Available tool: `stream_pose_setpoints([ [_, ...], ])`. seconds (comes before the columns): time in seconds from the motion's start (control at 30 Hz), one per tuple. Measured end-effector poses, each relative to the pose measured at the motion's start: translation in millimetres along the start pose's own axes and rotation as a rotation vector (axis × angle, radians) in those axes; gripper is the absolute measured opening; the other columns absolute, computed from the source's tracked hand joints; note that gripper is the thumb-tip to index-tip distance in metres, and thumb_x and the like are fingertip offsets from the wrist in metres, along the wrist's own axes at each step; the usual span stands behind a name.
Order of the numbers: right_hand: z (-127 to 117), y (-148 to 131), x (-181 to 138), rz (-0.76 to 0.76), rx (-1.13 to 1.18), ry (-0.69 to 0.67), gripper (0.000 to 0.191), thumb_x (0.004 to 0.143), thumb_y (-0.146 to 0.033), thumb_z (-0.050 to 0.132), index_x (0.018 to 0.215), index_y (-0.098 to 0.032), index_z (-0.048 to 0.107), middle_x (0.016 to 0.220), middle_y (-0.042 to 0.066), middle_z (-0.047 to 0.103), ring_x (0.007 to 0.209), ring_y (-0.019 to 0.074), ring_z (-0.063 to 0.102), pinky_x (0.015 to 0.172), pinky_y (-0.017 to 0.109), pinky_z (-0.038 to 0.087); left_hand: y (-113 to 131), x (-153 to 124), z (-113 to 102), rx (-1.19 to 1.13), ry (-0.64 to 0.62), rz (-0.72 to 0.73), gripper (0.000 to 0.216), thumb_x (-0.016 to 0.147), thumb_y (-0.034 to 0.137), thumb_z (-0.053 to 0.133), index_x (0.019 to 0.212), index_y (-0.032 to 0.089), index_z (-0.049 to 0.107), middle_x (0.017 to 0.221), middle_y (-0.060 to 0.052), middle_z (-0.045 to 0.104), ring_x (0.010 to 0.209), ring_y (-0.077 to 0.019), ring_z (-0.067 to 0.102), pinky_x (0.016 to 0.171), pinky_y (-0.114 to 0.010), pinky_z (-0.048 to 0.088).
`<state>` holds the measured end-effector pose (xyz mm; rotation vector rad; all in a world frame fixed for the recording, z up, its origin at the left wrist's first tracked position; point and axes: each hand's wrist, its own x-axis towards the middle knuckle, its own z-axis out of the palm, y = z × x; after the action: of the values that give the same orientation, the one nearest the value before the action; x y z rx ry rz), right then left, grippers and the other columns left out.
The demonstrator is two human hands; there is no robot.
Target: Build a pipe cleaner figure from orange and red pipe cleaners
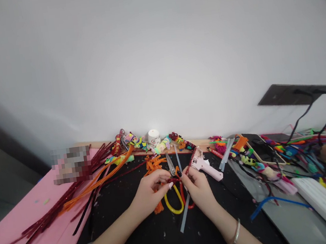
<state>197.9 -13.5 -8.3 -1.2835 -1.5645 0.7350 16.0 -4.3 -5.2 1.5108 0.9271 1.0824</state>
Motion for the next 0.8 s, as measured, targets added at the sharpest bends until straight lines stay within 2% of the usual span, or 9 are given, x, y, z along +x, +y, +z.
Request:
stream_pose_setpoints([
  [0.17,1,2,1,-0.008,-0.065,0.015,0.034,0.089,-0.043,0.053,0.063,-0.020,0.051,0.052,-0.004,0.047,0.048,0.0122,0.042,0.047,0.023,0.033,3,0,2,-0.107,-0.048,-0.061,0.007,0.079,0.022,0.069,0.084,0.018,0.068,0.077,-0.003,0.070,0.070,-0.0167,0.068,0.067,-0.026,0.054],
  [0.57,0,0,0,-0.033,-0.151,-0.006,0.032,0.088,-0.037,0.050,0.061,-0.021,0.046,0.052,-0.004,0.047,0.046,0.0119,0.044,0.047,0.023,0.032,7,2,5,-0.315,0.062,-0.191,0.020,0.064,0.022,0.081,0.078,0.017,0.068,0.073,0.000,0.069,0.068,-0.0154,0.068,0.069,-0.028,0.059],
  [0.8,0,-4,0,-0.037,-0.138,-0.036,0.029,0.087,-0.035,0.049,0.062,-0.021,0.046,0.051,-0.004,0.046,0.046,0.0117,0.043,0.047,0.023,0.031,12,3,6,-0.303,0.093,-0.195,0.021,0.062,0.026,0.083,0.076,0.016,0.070,0.071,-0.001,0.069,0.065,-0.0151,0.068,0.068,-0.029,0.061],
])
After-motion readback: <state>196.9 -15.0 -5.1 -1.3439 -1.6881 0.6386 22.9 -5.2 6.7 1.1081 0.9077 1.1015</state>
